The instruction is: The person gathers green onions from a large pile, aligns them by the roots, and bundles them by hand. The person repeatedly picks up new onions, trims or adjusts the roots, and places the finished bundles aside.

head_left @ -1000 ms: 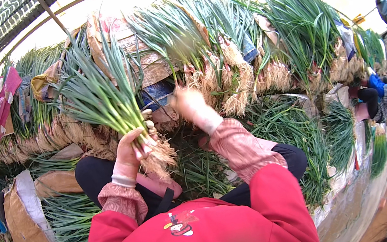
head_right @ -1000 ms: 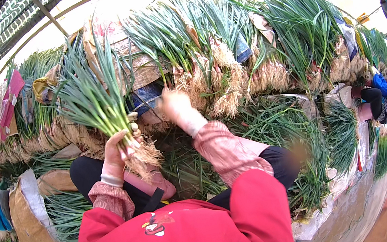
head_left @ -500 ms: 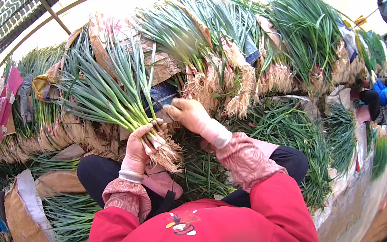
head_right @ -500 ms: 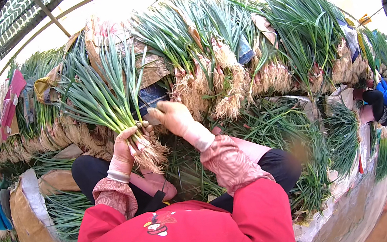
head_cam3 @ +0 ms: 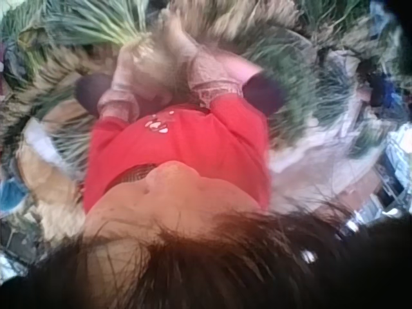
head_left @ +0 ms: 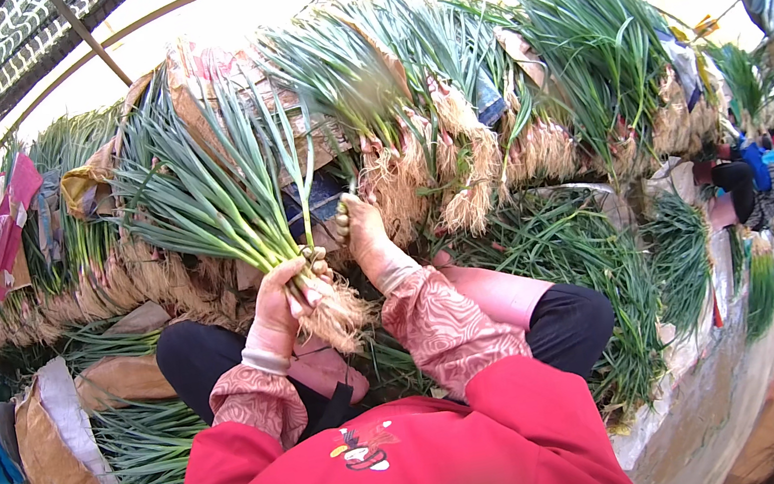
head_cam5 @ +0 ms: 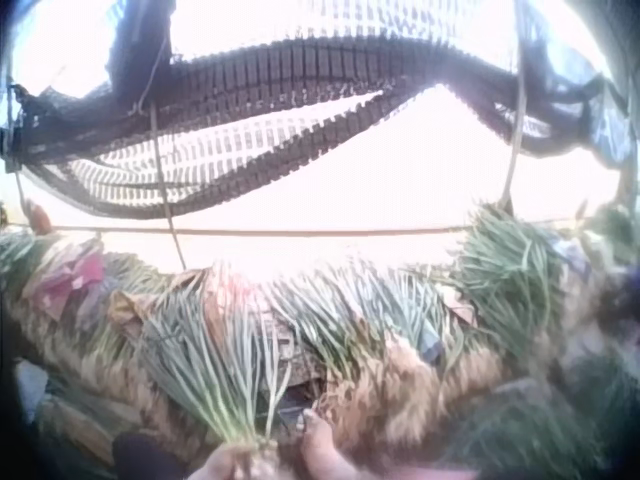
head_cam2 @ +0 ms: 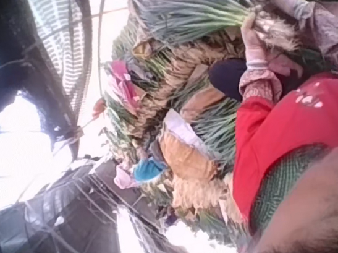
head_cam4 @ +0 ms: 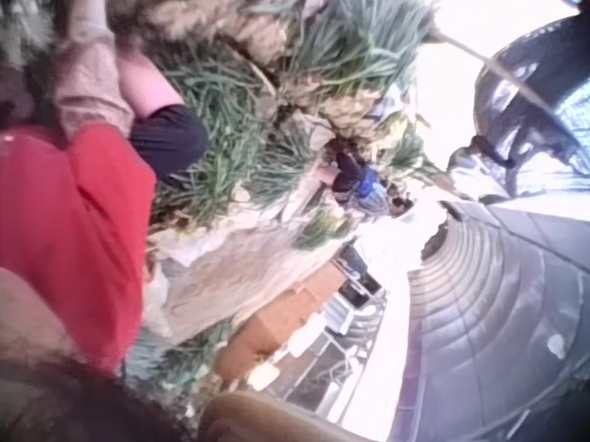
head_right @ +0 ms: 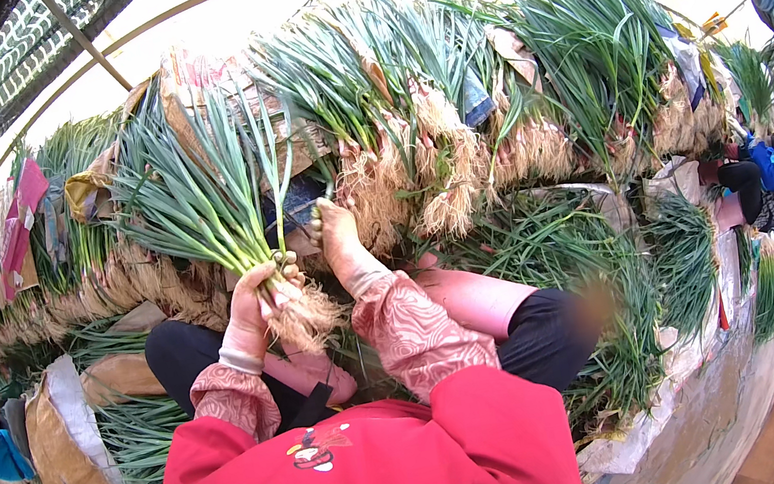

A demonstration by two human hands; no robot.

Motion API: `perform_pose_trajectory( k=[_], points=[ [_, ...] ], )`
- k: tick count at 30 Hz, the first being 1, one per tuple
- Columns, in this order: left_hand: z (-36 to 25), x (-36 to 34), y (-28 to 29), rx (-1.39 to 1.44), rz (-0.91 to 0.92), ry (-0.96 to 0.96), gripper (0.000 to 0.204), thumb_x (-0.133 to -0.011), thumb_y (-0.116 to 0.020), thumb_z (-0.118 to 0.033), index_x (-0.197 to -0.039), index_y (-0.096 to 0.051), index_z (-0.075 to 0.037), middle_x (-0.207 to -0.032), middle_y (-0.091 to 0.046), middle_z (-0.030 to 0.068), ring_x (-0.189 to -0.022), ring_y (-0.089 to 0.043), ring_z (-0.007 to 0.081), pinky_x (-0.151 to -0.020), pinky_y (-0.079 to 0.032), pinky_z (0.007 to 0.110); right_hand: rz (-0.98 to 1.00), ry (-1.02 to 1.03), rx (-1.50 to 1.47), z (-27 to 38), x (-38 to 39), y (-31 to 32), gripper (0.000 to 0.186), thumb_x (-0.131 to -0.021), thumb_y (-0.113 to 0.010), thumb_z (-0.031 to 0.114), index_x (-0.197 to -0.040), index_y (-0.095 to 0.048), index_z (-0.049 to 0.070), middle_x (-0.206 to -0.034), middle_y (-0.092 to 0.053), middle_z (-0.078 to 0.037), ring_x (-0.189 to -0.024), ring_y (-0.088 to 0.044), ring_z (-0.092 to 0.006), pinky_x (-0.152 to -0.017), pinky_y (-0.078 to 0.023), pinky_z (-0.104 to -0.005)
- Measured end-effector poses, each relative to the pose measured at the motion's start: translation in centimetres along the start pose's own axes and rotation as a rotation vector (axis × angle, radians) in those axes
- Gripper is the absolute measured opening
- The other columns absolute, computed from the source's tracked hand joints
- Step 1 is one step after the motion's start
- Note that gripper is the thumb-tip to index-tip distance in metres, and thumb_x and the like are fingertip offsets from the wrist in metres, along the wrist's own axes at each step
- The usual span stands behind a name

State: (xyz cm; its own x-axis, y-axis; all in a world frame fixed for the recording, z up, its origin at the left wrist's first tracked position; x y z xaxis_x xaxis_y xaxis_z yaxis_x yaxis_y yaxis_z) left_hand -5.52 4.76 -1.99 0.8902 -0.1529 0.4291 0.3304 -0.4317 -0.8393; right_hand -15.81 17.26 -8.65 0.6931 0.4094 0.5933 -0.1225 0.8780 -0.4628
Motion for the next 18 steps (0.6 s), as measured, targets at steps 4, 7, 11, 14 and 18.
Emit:
perform_pose_trajectory(
  k=[4, 7, 11, 14, 18],
  points=[
    [-2.2, 3.1, -2.8, -0.015, 0.283, -0.356, 0.063, -0.078, -0.059, -0.012, -0.135, -0.034, -0.002, -0.105, -0.057, 0.0108, -0.079, -0.053, 0.0171, -0.071, -0.049, 0.032, 0.181, 0.08, 1.077, 2.2, 1.0, 2.3, 0.023, -0.087, -0.057, 0.03, -0.083, -0.061, 0.007, -0.072, -0.061, -0.005, -0.062, -0.059, -0.0186, -0.06, -0.047, -0.0357],
    [-3.0, 3.2, -3.3, -0.089, 0.171, -0.427, 0.07, -0.076, -0.061, -0.012, -0.139, -0.031, -0.001, -0.107, -0.057, 0.0114, -0.084, -0.055, 0.0187, -0.071, -0.055, 0.035, 0.003, 0.452, 1.982, 7.9, -0.7, 1.5, 0.035, -0.083, -0.06, 0.034, -0.106, -0.062, 0.008, -0.084, -0.068, -0.01, -0.075, -0.067, -0.0285, -0.069, -0.053, -0.0398],
    [-2.2, 0.7, -2.3, -0.17, 0.035, -0.159, 0.052, -0.079, -0.058, -0.014, -0.126, -0.044, 0.007, -0.094, -0.057, 0.0162, -0.086, -0.058, 0.0253, -0.067, -0.054, 0.04, -0.333, 0.585, 1.826, 15.6, -3.7, -0.2, 0.035, -0.081, -0.062, 0.038, -0.101, -0.064, 0.009, -0.083, -0.067, -0.012, -0.083, -0.065, -0.0306, -0.074, -0.052, -0.0401],
    [-1.3, -0.4, -1.4, 0.048, 0.203, -0.122, 0.038, -0.08, -0.056, -0.009, -0.114, -0.053, 0.007, -0.108, -0.058, 0.0184, -0.088, -0.059, 0.0272, -0.076, -0.055, 0.041, -0.228, 0.649, 1.687, 16.1, -1.1, -0.9, 0.031, -0.086, -0.06, 0.038, -0.094, -0.067, 0.009, -0.083, -0.067, -0.011, -0.082, -0.065, -0.0261, -0.075, -0.051, -0.0383],
    [-0.5, -1.1, -0.4, 0.062, 0.108, -0.149, 0.035, -0.082, -0.052, -0.009, -0.113, -0.053, 0.008, -0.12, -0.055, 0.0223, -0.098, -0.062, 0.0308, -0.08, -0.055, 0.04, 0.239, 0.527, 1.456, 11.3, 4.5, -0.9, 0.038, -0.086, -0.059, 0.045, -0.093, -0.062, 0.008, -0.083, -0.066, -0.012, -0.079, -0.065, -0.0277, -0.075, -0.05, -0.0407]
  ],
)
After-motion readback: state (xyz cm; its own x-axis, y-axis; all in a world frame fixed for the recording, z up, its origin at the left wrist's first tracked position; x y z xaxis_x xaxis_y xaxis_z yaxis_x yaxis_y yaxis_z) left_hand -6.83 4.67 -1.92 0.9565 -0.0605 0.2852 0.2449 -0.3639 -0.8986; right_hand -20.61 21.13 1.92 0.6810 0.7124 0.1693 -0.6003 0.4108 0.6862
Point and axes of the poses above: each hand's wrist, its own x-axis away from the middle knuckle, its own y-axis out of the back of the hand, z = x × y, the point moved 1 cm from there along -x, towards the middle knuckle
